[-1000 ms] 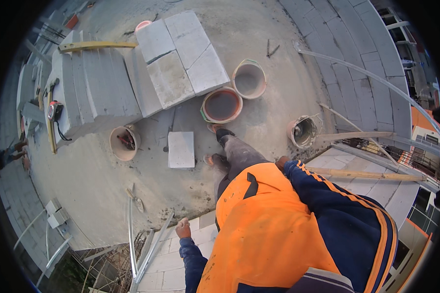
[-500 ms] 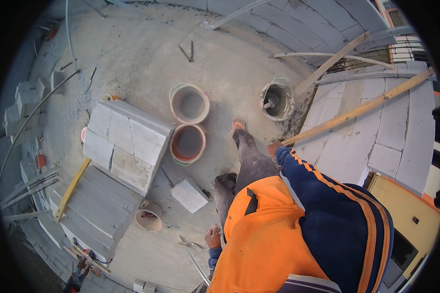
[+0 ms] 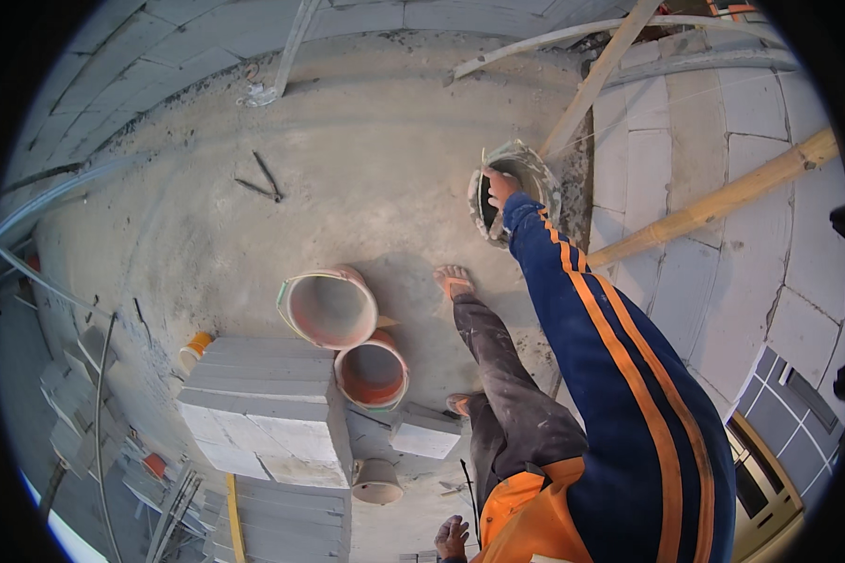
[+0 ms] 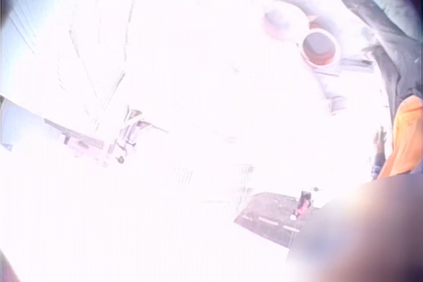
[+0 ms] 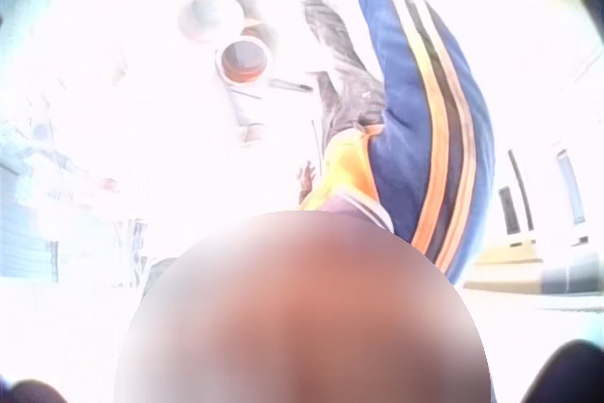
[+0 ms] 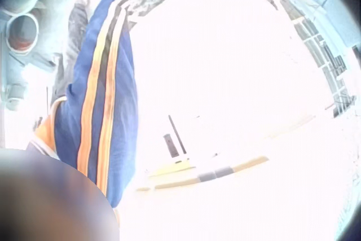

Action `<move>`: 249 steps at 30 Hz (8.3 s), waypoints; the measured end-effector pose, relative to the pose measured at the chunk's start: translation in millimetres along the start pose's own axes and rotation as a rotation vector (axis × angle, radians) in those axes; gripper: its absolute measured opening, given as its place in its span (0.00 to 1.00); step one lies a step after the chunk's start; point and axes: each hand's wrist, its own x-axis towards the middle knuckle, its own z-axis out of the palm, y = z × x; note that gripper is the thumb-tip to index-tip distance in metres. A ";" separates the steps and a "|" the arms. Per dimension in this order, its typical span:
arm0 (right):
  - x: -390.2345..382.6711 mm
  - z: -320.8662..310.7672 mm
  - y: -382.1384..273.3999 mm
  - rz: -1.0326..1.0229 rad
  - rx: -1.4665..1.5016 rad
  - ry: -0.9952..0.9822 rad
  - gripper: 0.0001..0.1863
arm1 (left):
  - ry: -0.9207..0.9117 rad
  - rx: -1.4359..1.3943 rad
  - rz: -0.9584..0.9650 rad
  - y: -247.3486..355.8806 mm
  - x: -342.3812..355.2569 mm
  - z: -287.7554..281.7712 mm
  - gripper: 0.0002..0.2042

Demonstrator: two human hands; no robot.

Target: The person scoops mortar from a bucket and spreads it along the top of a partially built wall. They then pick up a white block, place it on the mortar, and use a hammer and spirit level to adjust its position. The person also uses a tape measure to measure the wall and a block.

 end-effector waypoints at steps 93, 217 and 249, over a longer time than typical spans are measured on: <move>-741.2 -346.4 84.2 -0.650 -0.910 0.837 0.22 | -1.645 1.006 1.516 60.5 -359.7 352.6 0.30; -589.1 -408.8 61.0 -1.147 -0.482 -0.115 0.23 | -0.671 -0.537 1.280 16.7 -182.3 103.1 0.17; -670.2 -370.9 122.4 -1.066 -1.285 0.278 0.09 | -0.993 0.273 1.739 24.4 -287.0 219.1 0.27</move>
